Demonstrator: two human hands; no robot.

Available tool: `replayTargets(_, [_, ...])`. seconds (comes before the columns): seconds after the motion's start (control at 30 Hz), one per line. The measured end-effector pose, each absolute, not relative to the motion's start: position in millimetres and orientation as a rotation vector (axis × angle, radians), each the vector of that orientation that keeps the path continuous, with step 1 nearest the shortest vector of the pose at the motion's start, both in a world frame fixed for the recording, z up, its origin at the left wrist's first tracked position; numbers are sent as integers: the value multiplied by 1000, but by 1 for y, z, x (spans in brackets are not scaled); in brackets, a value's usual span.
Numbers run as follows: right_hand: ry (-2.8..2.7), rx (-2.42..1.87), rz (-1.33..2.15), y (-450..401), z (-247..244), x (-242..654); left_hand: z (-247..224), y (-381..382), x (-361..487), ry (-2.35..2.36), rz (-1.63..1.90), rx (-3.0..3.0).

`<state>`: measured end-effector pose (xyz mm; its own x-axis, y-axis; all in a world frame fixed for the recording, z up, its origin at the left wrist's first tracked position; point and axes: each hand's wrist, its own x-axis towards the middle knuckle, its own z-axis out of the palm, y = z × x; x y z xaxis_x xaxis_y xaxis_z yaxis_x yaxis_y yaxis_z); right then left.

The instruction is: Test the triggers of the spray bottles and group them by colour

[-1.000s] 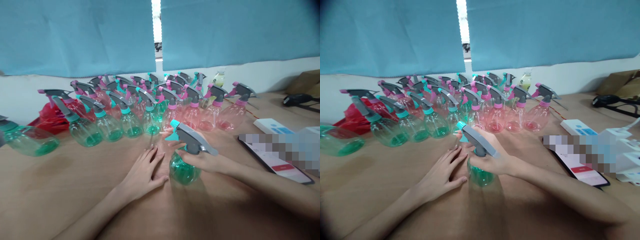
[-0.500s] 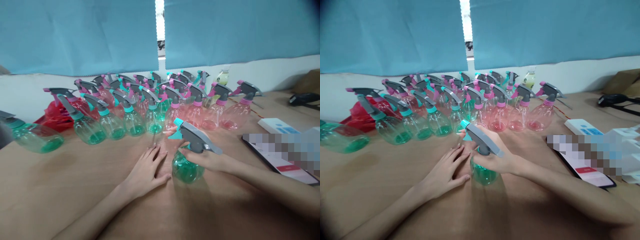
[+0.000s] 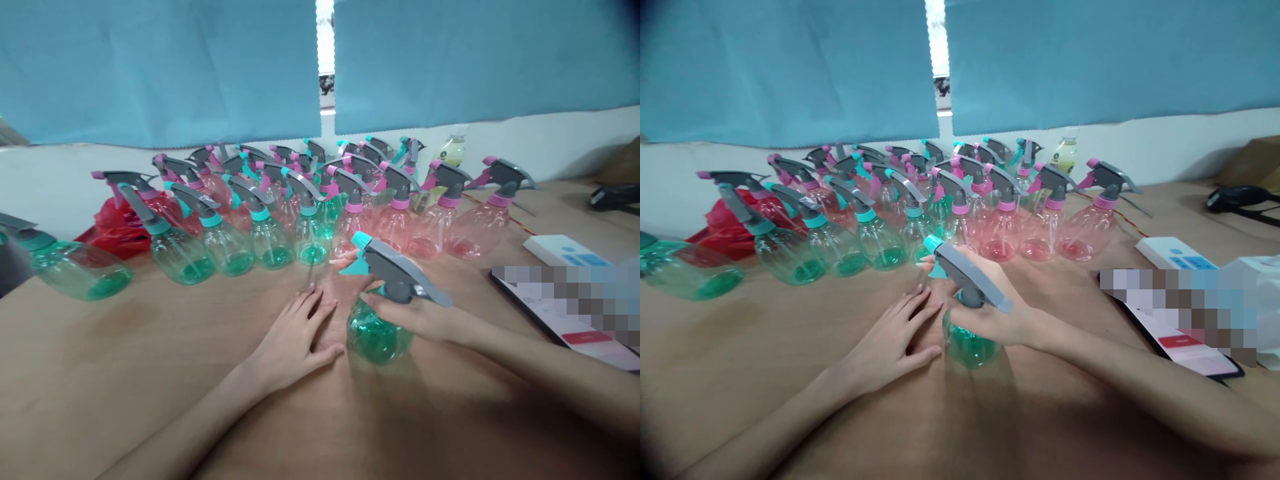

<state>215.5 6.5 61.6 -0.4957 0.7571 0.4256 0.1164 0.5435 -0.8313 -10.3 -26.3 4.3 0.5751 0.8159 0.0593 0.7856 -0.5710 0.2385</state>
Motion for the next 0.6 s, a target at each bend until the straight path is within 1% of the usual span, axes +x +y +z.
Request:
replayTargets(0.3, [-1960, -714, 951, 6, 60, 216, 4, -26, -10, 1351, 237, 2608])
replayTargets(0.6, [-1980, -717, 885, 5, 67, 213, 4, -26, -11, 1363, 157, 2660])
